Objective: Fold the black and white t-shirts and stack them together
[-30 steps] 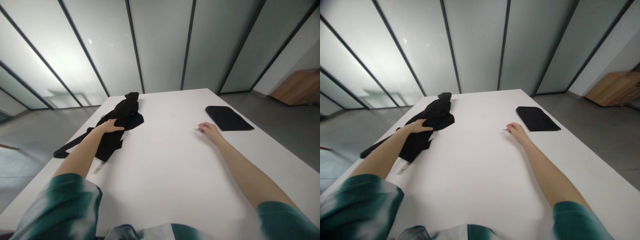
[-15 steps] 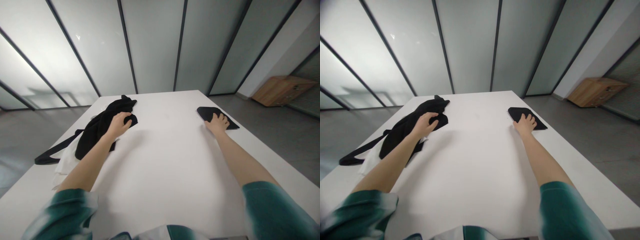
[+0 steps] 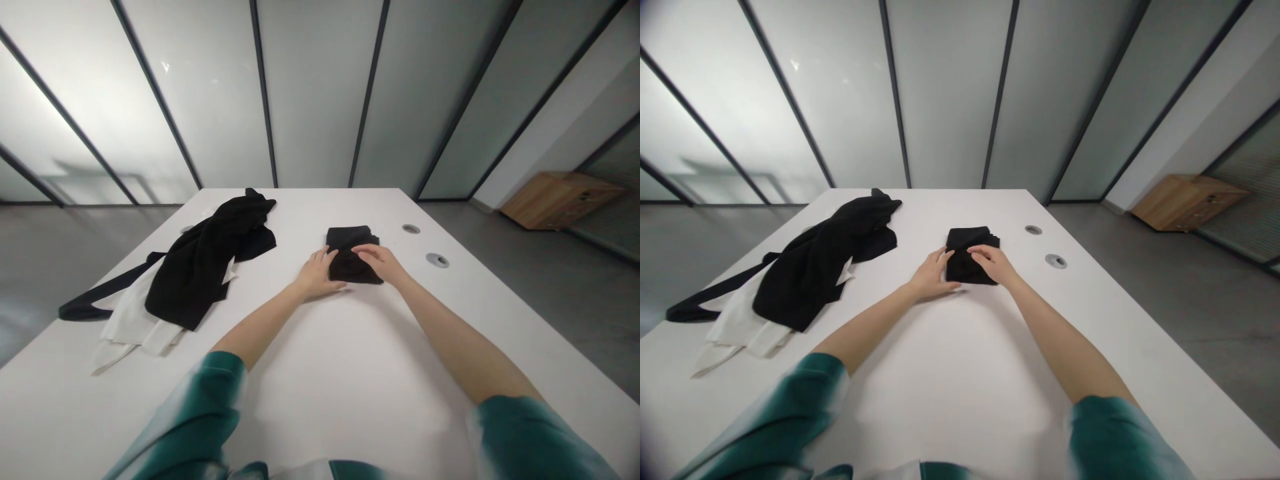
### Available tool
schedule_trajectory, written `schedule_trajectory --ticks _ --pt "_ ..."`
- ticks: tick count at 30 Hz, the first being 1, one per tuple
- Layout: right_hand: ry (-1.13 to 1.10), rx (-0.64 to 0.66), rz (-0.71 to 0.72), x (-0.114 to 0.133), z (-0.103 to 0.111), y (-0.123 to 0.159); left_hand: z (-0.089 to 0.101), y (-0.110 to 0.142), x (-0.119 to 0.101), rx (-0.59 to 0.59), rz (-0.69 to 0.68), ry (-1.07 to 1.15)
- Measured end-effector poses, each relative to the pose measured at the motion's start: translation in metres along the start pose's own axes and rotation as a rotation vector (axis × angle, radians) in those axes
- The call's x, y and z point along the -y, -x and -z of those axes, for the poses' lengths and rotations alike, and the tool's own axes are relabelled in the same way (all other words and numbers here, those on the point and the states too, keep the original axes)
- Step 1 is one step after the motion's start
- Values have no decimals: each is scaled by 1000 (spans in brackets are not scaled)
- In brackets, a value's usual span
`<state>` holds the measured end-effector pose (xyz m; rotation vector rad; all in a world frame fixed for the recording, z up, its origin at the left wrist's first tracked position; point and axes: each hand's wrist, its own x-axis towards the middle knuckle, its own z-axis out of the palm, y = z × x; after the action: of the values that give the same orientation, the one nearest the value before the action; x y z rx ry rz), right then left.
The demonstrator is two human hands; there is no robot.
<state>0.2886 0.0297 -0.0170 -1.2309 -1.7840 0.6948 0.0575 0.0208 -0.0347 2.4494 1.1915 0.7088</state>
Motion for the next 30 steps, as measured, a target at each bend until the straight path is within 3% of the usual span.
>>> schedule_trajectory --ticks 4,7,12,18,22,26,30 --pt "26 -269 -43 -7 -8 10 -10 -1 7 19 66 -49" --pt "101 -324 -112 -20 -13 15 -11 -3 17 12 95 -17" --pt "205 -257 -16 -28 -22 18 -5 -3 26 -45 79 106" --pt "370 -65 162 -32 -31 20 0 -3 24 -80 141 190" --pt "426 -32 193 -39 -33 21 3 -6 28 -200 341 557" --pt "459 -95 166 -38 -31 22 8 -8 33 -341 683 1127" --pt "394 -186 69 -33 -27 23 12 -7 35 -184 852 1433"
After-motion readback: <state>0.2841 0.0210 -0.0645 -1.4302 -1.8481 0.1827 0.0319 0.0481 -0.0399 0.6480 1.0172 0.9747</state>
